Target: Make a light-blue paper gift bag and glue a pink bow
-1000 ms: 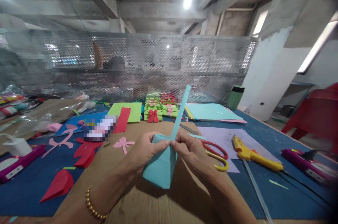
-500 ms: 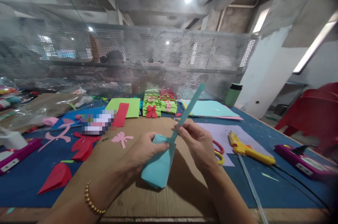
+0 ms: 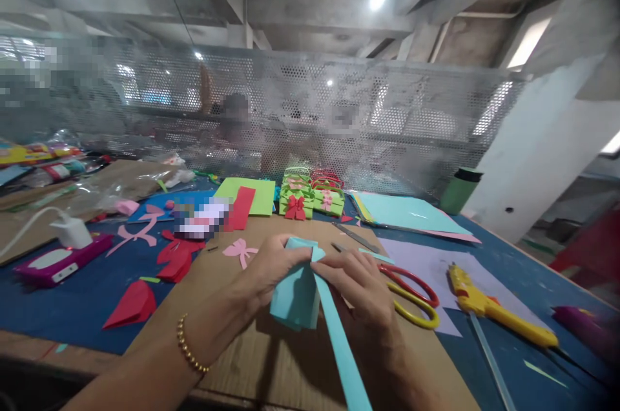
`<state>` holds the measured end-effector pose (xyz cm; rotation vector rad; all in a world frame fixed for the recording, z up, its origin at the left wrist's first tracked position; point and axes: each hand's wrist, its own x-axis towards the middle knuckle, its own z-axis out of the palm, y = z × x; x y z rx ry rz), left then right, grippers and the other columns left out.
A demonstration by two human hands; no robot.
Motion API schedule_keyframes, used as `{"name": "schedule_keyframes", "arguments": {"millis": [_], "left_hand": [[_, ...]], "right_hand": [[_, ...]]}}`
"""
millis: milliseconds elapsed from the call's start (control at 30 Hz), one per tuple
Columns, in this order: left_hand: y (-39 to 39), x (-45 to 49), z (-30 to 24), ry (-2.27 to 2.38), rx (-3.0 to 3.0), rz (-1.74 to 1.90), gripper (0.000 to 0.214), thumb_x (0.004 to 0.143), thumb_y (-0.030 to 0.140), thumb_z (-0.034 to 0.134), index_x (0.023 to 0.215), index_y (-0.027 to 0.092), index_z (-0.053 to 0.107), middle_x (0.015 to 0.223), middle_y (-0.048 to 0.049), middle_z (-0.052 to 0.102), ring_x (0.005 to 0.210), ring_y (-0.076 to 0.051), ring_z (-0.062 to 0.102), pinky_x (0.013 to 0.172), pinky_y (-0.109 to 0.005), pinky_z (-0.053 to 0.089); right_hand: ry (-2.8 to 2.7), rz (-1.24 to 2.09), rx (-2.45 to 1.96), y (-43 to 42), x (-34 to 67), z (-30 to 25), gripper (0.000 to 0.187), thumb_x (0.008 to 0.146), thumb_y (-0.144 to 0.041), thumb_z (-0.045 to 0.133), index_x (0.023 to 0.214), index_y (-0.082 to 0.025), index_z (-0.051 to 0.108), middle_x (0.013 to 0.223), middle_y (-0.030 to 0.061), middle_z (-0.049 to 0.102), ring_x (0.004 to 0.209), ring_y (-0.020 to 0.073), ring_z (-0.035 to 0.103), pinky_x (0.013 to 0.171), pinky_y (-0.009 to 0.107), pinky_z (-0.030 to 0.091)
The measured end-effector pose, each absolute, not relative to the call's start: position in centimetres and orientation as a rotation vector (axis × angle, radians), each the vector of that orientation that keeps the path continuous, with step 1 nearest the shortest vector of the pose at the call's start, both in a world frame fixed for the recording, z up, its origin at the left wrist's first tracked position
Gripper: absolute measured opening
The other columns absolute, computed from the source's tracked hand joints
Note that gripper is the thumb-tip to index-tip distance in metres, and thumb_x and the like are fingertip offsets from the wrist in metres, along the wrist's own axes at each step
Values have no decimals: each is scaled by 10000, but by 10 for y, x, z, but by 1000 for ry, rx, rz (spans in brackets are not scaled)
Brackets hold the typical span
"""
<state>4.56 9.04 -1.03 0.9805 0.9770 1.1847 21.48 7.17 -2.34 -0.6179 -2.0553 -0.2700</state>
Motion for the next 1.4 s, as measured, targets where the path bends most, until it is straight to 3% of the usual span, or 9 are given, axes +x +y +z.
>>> {"name": "schedule_keyframes", "arguments": {"millis": [533, 1000, 1267, 1400], "left_hand": [[93, 43, -11, 933, 915, 1220, 210, 568, 228, 754, 627, 170, 561, 580, 57, 491, 537, -87, 448, 486, -203, 376], [93, 42, -9, 818, 943, 1156, 348, 549, 237, 866, 653, 152, 544, 619, 46, 511, 542, -78, 460, 487, -205, 371], [92, 39, -7, 820, 908, 1121, 347, 553, 239, 885, 662, 147, 568, 614, 32, 547, 528, -85, 501, 491, -211, 409], [99, 35, -10, 847, 880, 1137, 353, 547, 229, 896, 671, 152, 575, 596, 36, 554, 500, -95, 509, 466, -221, 413]], "right_hand": [[-2147, -307, -621, 71, 212, -29, 227, 961, -74, 547, 1113, -188, 673, 992, 91, 734, 838, 216, 587, 734, 376, 378], [-2107, -320, -592, 71, 208, -30, 184, 953, -53, 560, 1058, -160, 668, 945, 85, 717, 792, 197, 573, 702, 351, 376], [-2152, -283, -615, 72, 208, -32, 210, 951, -43, 556, 1096, -163, 649, 963, 78, 707, 791, 195, 571, 709, 360, 401], [-2228, -270, -619, 72, 210, -35, 343, 890, 17, 509, 1150, -167, 635, 1107, 108, 690, 889, 229, 573, 789, 408, 425]]}}
